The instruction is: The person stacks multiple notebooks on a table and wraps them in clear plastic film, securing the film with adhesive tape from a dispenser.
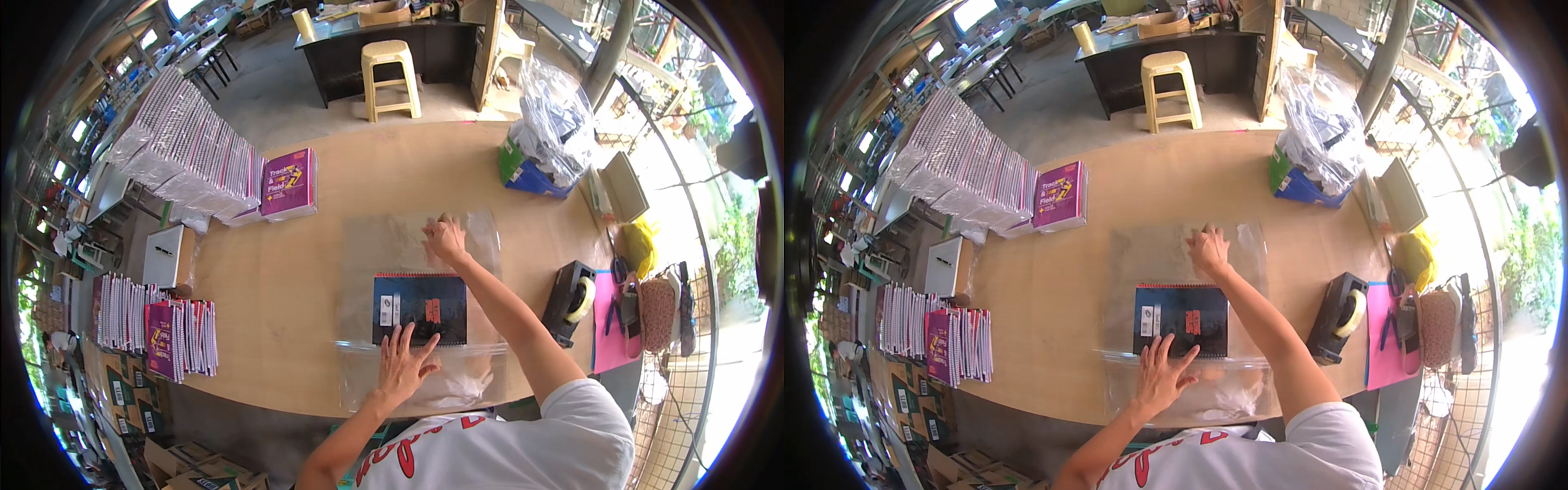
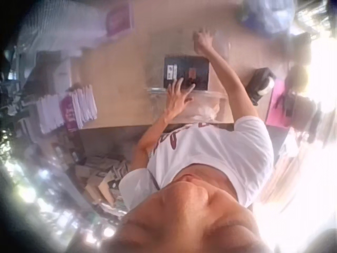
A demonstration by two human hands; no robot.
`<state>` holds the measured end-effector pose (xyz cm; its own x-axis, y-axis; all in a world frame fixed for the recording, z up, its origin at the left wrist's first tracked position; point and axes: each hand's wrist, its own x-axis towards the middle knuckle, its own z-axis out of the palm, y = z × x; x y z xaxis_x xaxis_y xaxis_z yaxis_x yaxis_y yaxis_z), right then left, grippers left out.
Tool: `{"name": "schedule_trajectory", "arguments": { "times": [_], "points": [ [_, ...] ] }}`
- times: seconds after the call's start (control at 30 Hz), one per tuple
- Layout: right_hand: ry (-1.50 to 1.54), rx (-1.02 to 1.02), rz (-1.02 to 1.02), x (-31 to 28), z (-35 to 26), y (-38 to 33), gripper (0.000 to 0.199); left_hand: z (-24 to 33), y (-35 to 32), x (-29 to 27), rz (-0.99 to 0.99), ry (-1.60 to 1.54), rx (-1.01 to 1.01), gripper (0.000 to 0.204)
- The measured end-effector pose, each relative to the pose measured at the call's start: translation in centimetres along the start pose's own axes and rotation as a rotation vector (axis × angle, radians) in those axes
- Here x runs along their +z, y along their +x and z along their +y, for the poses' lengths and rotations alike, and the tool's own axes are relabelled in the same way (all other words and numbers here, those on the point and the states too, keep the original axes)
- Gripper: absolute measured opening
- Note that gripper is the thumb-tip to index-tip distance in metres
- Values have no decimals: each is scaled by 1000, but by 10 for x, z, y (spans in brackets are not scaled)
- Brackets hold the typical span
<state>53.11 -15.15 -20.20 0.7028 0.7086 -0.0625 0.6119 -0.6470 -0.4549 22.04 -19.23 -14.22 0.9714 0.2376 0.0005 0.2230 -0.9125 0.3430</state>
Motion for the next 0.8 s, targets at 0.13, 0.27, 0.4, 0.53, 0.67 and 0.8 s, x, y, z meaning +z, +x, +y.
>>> {"name": "schedule_trajectory", "arguments": {
  "times": [0.13,0.27,0.4,0.53,0.67,0.8],
  "points": [
    [-13,-186,288,18,27,19,1,2,5,-1,-1,-15,-22,60],
    [53,-258,410,7,18,26,10,0,3,4,46,-50,-55,56],
    [-54,-480,261,-37,4,52,12,-2,4,6,46,-56,-75,55],
    [-174,-434,-244,-55,-4,84,18,-3,5,7,51,-52,-75,56],
    [-5,-499,-544,-57,3,109,34,-3,4,10,75,-39,-57,57],
    [162,-251,-693,-58,-10,116,37,-6,1,13,92,-66,-74,58]
  ]
}}
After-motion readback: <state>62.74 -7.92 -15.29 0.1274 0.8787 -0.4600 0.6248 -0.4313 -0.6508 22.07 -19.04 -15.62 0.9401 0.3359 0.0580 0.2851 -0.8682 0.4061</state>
